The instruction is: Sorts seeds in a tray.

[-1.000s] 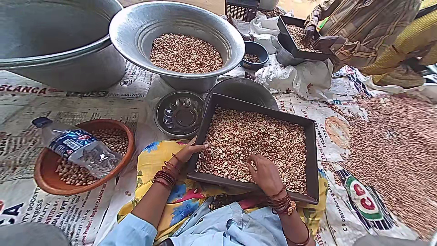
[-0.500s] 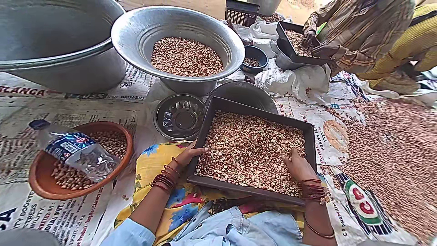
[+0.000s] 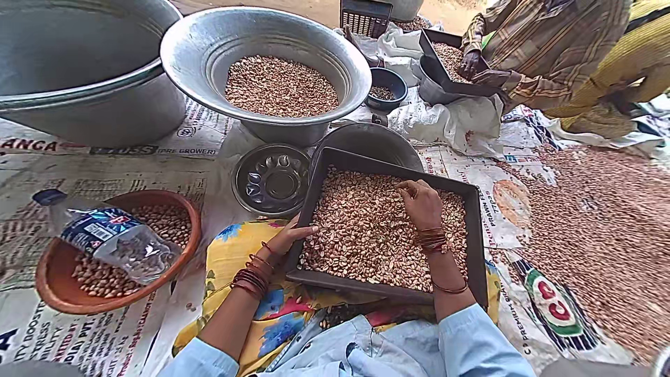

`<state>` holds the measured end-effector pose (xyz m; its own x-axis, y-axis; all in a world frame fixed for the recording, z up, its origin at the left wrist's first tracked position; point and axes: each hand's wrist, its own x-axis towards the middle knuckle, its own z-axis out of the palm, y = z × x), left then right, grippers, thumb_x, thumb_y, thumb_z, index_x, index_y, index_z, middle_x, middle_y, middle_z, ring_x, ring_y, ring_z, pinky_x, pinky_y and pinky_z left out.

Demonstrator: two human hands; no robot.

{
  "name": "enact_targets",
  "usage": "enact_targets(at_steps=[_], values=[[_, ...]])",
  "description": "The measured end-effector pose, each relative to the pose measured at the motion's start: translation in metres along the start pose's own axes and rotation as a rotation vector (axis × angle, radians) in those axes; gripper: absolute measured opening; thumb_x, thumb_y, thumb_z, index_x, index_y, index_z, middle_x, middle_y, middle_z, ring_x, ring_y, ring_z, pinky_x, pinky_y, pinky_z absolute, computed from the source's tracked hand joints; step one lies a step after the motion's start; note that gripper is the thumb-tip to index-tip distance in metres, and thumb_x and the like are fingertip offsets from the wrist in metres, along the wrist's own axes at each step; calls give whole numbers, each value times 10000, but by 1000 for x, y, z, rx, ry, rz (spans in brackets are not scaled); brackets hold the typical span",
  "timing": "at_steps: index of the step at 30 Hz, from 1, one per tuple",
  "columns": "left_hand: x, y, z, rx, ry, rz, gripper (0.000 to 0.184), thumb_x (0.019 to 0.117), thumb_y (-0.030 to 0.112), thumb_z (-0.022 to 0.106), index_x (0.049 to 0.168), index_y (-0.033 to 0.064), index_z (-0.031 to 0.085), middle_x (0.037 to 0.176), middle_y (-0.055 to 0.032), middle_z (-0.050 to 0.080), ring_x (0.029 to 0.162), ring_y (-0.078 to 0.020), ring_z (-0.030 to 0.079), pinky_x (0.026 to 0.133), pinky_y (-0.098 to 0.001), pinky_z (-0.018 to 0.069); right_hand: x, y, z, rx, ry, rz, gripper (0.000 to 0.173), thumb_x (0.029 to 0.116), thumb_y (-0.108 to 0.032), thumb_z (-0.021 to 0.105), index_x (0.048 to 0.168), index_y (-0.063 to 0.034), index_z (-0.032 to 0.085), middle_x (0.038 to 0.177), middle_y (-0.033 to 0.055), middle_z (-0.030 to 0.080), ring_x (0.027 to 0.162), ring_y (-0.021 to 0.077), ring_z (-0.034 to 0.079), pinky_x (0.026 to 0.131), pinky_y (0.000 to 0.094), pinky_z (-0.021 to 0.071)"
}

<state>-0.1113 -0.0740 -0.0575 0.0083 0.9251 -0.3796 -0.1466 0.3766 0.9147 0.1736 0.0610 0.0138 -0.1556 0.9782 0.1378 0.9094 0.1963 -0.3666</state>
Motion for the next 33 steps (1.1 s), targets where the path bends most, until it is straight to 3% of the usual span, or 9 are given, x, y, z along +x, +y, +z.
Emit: enact_targets(at_steps=[5, 8, 11, 14, 17, 20, 22, 30, 33], values=[[3, -5, -3, -1, -25, 20, 657, 894, 137, 610, 1486, 52, 339, 1210, -10, 581, 984, 13, 617, 838, -172, 530, 7, -5, 9, -99, -83, 36, 204, 980, -223, 689, 1137, -114, 760, 1078, 182, 699, 970, 393, 687, 803, 599, 516], [3, -6, -5, 5, -34, 26, 641, 899, 131, 606, 1477, 39, 345, 1196, -16, 583, 971, 12, 616, 839, -176, 529, 5, -1, 9, 16, -46, 46, 204, 962, -223, 705, 1088, -70, 752, 969, 167, 700, 896, 358, 679, 792, 580, 510], [3, -5, -4, 27, -32, 25, 639, 895, 142, 606, 1473, 46, 352, 1210, -15, 574, 988, 13, 609, 842, -168, 521, 3, 6, 10, 578, 9, 123, 103, 1019, -78, 577, 1059, -24, 655, 789, 43, 676, 641, 117, 629, 628, 306, 530], [2, -4, -4, 30, -26, 16, 645, 911, 143, 597, 1493, 40, 339, 1245, -39, 561, 1002, 1, 600, 847, -175, 513, 3, -1, 16, 1040, -149, 192, 198, 1034, -49, 334, 1076, -60, 527, 796, 15, 667, 555, 72, 591, 525, 225, 510], [2, -4, -3, 28, -29, 18, 622, 912, 126, 588, 1478, 39, 346, 1207, -29, 567, 976, 2, 603, 836, -180, 518, 5, -17, 20, 587, -233, 56, 95, 996, -99, 632, 1065, -55, 681, 706, -5, 537, 584, 81, 442, 588, 286, 389], [3, -6, -4, 21, -32, 19, 646, 906, 135, 599, 1490, 48, 336, 1212, -19, 574, 978, 8, 614, 835, -180, 528, 3, -34, 21, 194, -267, -108, 188, 962, -202, 705, 1106, -98, 767, 908, 146, 706, 839, 293, 653, 805, 508, 511], [2, -5, -4, 25, -28, 15, 646, 905, 140, 602, 1489, 48, 340, 1213, -26, 577, 975, 0, 615, 829, -185, 527, 4, -36, 25, 107, -292, -144, 218, 975, -201, 684, 1155, -107, 763, 1025, 185, 711, 996, 357, 677, 900, 549, 517], [3, -6, -5, 29, -25, 9, 657, 903, 142, 605, 1494, 50, 332, 1225, -28, 571, 988, -2, 610, 835, -185, 525, -2, -38, 23, 88, -329, -140, 229, 1000, -176, 633, 1159, -39, 723, 980, 192, 697, 932, 360, 672, 866, 547, 519], [2, -7, -5, 11, -23, 23, 626, 907, 127, 602, 1476, 49, 351, 1190, -3, 589, 968, 20, 621, 834, -168, 533, -31, -45, -7, 472, -514, -273, 206, 993, -160, 629, 1123, -30, 722, 894, 36, 716, 772, 94, 651, 760, 296, 542]])
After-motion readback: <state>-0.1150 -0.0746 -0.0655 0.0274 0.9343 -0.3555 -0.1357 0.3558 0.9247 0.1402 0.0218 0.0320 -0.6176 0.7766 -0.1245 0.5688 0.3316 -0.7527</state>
